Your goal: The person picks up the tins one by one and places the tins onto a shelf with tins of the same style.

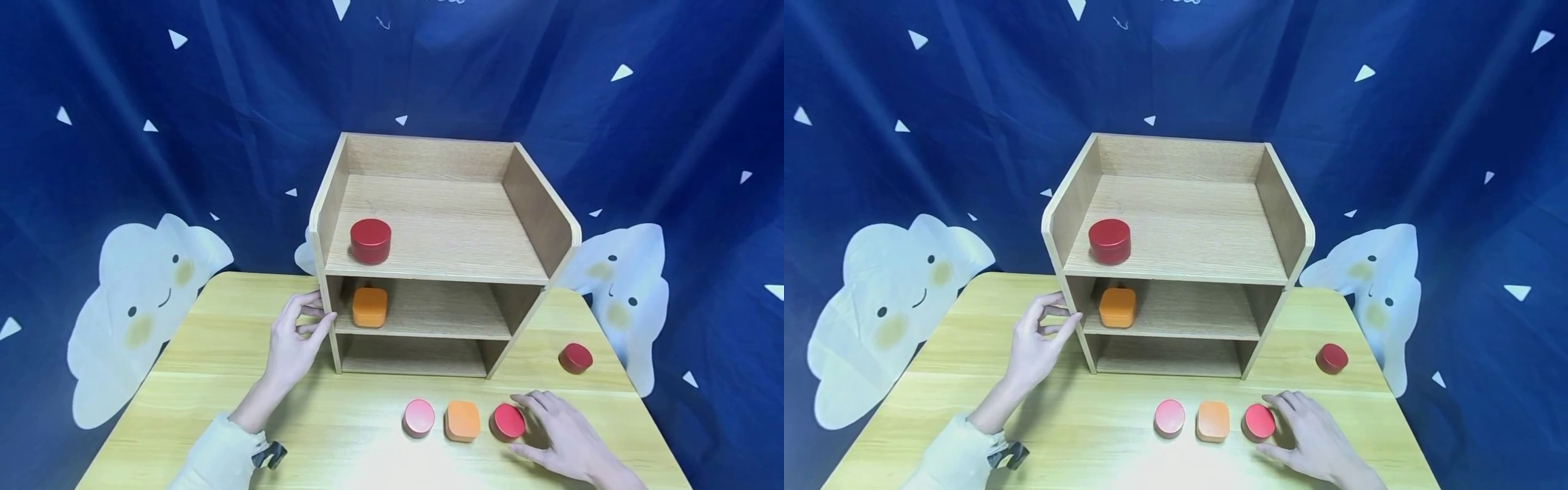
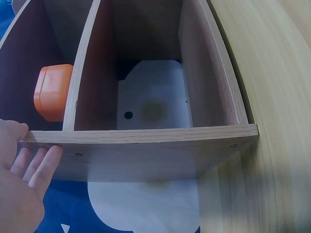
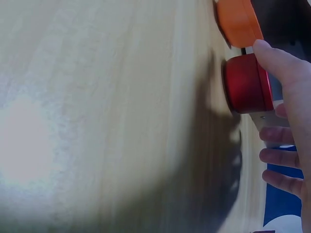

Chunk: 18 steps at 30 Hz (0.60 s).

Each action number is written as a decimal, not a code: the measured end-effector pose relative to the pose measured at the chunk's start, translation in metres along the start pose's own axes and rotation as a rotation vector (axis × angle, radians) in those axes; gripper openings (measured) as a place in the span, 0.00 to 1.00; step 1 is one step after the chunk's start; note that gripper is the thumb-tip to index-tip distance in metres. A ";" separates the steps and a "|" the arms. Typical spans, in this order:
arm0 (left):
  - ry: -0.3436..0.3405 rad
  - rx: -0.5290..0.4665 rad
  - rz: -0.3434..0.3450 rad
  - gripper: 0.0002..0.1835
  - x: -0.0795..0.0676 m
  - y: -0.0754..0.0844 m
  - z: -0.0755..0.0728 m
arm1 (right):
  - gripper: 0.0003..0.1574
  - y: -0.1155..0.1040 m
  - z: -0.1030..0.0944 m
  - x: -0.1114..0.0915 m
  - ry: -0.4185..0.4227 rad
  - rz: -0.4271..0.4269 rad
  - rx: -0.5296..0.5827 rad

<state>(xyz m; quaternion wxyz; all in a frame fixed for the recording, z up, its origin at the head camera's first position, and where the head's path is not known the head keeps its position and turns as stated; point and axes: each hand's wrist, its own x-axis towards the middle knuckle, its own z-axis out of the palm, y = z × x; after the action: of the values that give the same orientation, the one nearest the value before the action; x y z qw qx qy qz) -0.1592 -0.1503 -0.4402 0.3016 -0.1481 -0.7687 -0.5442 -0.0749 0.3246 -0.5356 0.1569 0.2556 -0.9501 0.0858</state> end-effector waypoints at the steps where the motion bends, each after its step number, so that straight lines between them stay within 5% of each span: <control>1: 0.000 0.001 -0.001 0.20 0.000 0.000 0.000 | 0.51 0.000 0.001 -0.001 -0.008 0.012 -0.001; 18: -0.001 0.006 0.006 0.20 -0.001 -0.001 0.000 | 0.34 0.000 0.010 0.002 0.000 0.005 0.017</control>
<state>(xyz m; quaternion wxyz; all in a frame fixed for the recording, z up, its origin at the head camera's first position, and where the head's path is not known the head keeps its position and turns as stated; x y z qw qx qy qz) -0.1592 -0.1501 -0.4411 0.3036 -0.1498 -0.7699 -0.5409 -0.0791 0.3217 -0.5446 0.1547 0.2545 -0.9499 0.0944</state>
